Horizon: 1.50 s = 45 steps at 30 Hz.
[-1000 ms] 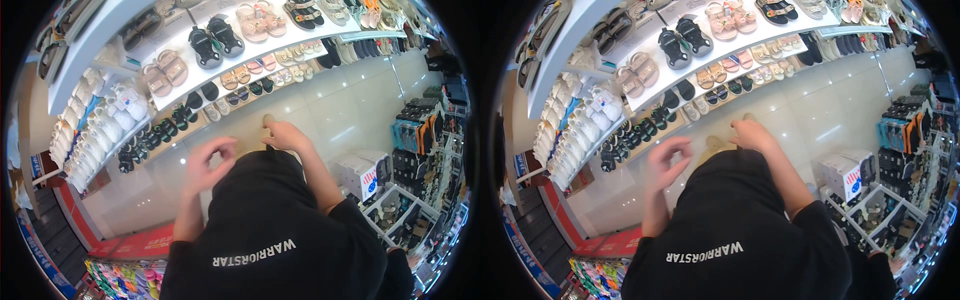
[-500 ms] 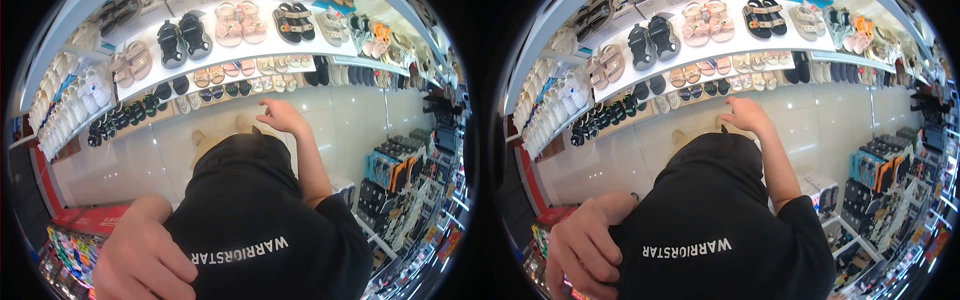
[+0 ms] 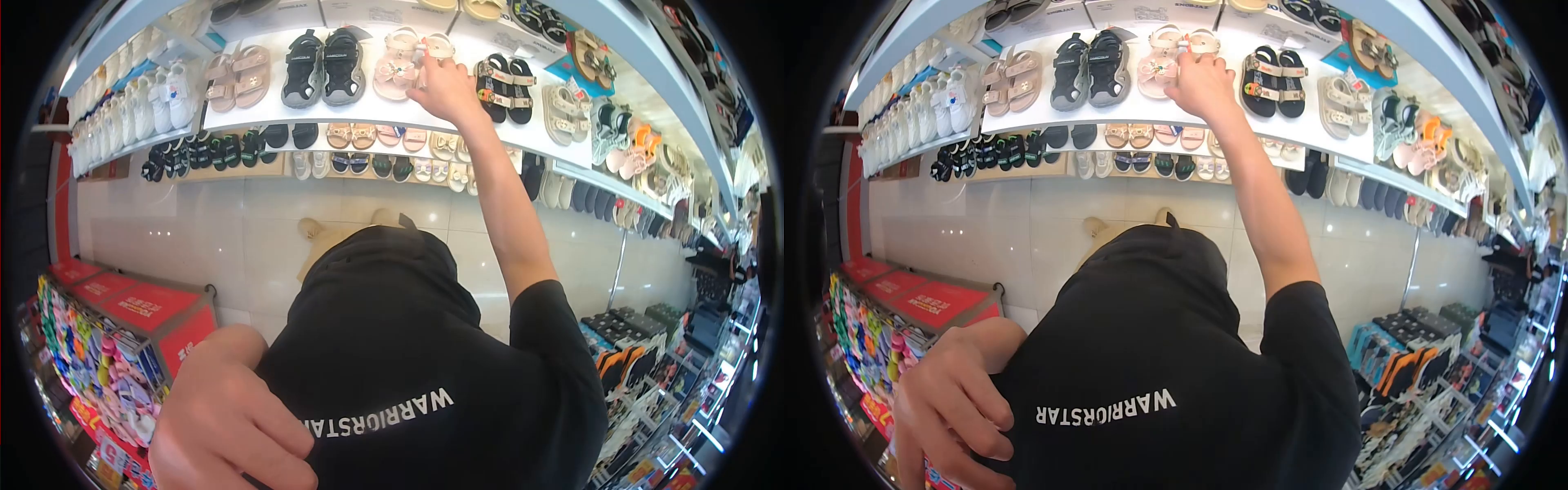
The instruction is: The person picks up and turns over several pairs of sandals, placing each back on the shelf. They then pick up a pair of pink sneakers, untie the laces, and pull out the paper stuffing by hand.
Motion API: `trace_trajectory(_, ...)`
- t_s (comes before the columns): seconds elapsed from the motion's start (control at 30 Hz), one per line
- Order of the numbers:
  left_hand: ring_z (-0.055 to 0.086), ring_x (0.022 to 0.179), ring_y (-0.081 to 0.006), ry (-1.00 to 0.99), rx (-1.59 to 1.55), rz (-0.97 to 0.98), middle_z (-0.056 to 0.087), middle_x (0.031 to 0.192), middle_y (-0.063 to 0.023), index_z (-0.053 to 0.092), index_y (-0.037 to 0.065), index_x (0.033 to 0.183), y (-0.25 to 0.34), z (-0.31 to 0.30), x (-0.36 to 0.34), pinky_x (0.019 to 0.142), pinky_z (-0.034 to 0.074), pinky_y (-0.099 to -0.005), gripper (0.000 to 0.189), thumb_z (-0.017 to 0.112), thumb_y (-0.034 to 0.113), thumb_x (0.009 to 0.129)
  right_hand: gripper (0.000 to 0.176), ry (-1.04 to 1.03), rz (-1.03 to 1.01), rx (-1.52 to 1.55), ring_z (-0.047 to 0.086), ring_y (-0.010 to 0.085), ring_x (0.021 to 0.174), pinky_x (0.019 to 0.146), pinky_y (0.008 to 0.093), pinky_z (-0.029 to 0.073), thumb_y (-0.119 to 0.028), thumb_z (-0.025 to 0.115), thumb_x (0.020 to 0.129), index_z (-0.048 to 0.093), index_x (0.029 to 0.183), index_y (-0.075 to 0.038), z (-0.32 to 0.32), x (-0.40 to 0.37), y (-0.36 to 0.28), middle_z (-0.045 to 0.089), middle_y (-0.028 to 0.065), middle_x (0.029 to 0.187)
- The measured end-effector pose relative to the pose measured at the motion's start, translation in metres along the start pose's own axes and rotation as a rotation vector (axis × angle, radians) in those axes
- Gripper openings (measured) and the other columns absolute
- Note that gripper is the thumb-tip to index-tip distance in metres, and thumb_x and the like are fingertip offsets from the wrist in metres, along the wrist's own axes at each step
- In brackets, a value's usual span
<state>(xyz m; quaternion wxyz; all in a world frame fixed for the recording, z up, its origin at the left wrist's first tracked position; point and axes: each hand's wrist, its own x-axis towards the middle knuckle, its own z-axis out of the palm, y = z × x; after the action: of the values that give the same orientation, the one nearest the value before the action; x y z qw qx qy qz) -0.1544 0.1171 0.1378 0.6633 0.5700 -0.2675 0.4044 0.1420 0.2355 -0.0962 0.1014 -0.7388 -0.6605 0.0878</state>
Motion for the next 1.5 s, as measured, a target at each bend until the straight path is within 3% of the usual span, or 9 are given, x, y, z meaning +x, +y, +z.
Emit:
trace_trajectory(0.07, 0.043, 0.045, -0.0068, -0.058, 0.000, -0.058, 0.062, 0.073, -0.0032, 0.065, 0.031, 0.128, -0.002, 0.001, 0.000, 0.039, 0.026, -0.0192, 0.039, 0.062, 0.010, 0.095, 0.069, -0.154, 0.105, -0.126, 0.049, 0.0450, 0.123, 0.099, 0.0580, 0.041, -0.047, 0.075, 0.079, 0.054, 0.133, -0.009, 0.014, 0.023, -0.006, 0.053, 0.0245, 0.133)
trace_trajectory(0.13, 0.052, 0.046, -0.0126, 0.074, 0.029, 0.052, 0.066, 0.066, -0.0101, 0.077, 0.017, 0.084, -0.012, 0.001, -0.008, 0.041, 0.032, -0.0204, 0.010, 0.077, 0.007, 0.081, 0.065, -0.122, 0.073, -0.155, 0.053, 0.0435, 0.119, 0.097, 0.0562, 0.042, -0.047, 0.075, 0.079, 0.057, 0.129, -0.009, 0.028, 0.030, -0.006, 0.057, 0.0243, 0.128)
trace_trajectory(0.3, 0.064, 0.066, -0.0169, 0.067, 0.494, -0.537, 0.067, 0.084, -0.0096, 0.074, -0.003, 0.100, -0.008, -0.017, -0.057, 0.050, 0.046, -0.0266, 0.033, 0.078, 0.009, 0.069, 0.056, -0.132, -0.005, -0.081, 0.064, 0.0367, 0.106, 0.091, 0.0506, 0.048, -0.049, 0.072, 0.081, 0.065, 0.115, -0.006, 0.052, 0.042, 0.011, 0.068, 0.0214, 0.109)
trace_trajectory(0.4, 0.062, 0.070, -0.0171, 0.474, 0.608, -0.824, 0.067, 0.089, -0.0113, 0.068, -0.001, 0.115, -0.035, -0.005, -0.094, 0.061, 0.049, -0.0287, 0.041, 0.074, 0.005, 0.075, 0.049, -0.082, -0.078, 0.019, 0.070, 0.0337, 0.088, 0.080, 0.0452, 0.054, -0.049, 0.069, 0.083, 0.068, 0.105, -0.005, 0.052, 0.034, 0.021, 0.072, 0.0181, 0.091)
trace_trajectory(0.5, 0.062, 0.079, -0.0128, 0.477, 0.698, -1.027, 0.067, 0.096, -0.0099, 0.058, -0.001, 0.131, -0.052, -0.011, -0.122, 0.069, 0.049, -0.0265, 0.052, 0.067, -0.001, 0.080, 0.047, -0.051, -0.116, 0.041, 0.070, 0.0342, 0.080, 0.073, 0.0447, 0.055, -0.048, 0.068, 0.083, 0.069, 0.099, -0.005, 0.052, 0.024, 0.031, 0.071, 0.0180, 0.082)
trace_trajectory(0.73, 0.063, 0.083, -0.0124, 0.455, 0.690, -1.125, 0.069, 0.102, -0.0088, 0.058, 0.000, 0.131, -0.065, -0.021, -0.140, 0.074, 0.050, -0.0254, 0.045, 0.067, 0.000, 0.087, 0.038, 0.083, 0.009, 0.634, 0.070, 0.0310, 0.074, 0.068, 0.0431, 0.055, -0.036, 0.068, 0.083, 0.070, 0.098, -0.002, 0.020, -0.050, 0.023, 0.071, 0.0145, 0.077)
trace_trajectory(0.9, 0.062, 0.090, -0.0127, 0.365, 0.645, -1.160, 0.066, 0.108, -0.0094, 0.053, 0.001, 0.136, -0.086, -0.031, -0.127, 0.075, 0.050, -0.0259, 0.050, 0.067, 0.002, 0.088, 0.054, 0.153, 0.340, 2.250, 0.068, 0.0294, 0.105, 0.088, 0.0413, 0.057, -0.035, 0.050, 0.098, 0.051, 0.133, 0.006, 0.011, -0.111, -0.006, 0.063, 0.0189, 0.125)
trace_trajectory(1.03, 0.060, 0.097, -0.0141, 0.392, 0.556, -1.178, 0.063, 0.114, -0.0109, 0.047, 0.000, 0.139, -0.101, -0.033, -0.121, 0.078, 0.051, -0.0273, 0.055, 0.068, 0.004, 0.089, 0.062, 0.074, 0.095, 2.697, 0.057, 0.0318, 0.123, 0.103, 0.0460, 0.049, -0.047, 0.044, 0.101, 0.039, 0.146, -0.005, 0.047, -0.149, 0.004, 0.051, 0.0157, 0.143)
trace_trajectory(1.5, 0.063, 0.102, -0.0142, 0.601, 0.298, -1.095, 0.064, 0.116, -0.0102, 0.059, -0.003, 0.118, -0.109, -0.042, -0.132, 0.081, 0.054, -0.0284, 0.026, 0.064, 0.004, 0.093, 0.070, -0.175, 0.051, 2.750, 0.053, 0.0297, 0.128, 0.109, 0.0450, 0.045, -0.057, 0.042, 0.099, 0.035, 0.150, -0.010, 0.039, -0.173, -0.017, 0.047, 0.0137, 0.146)
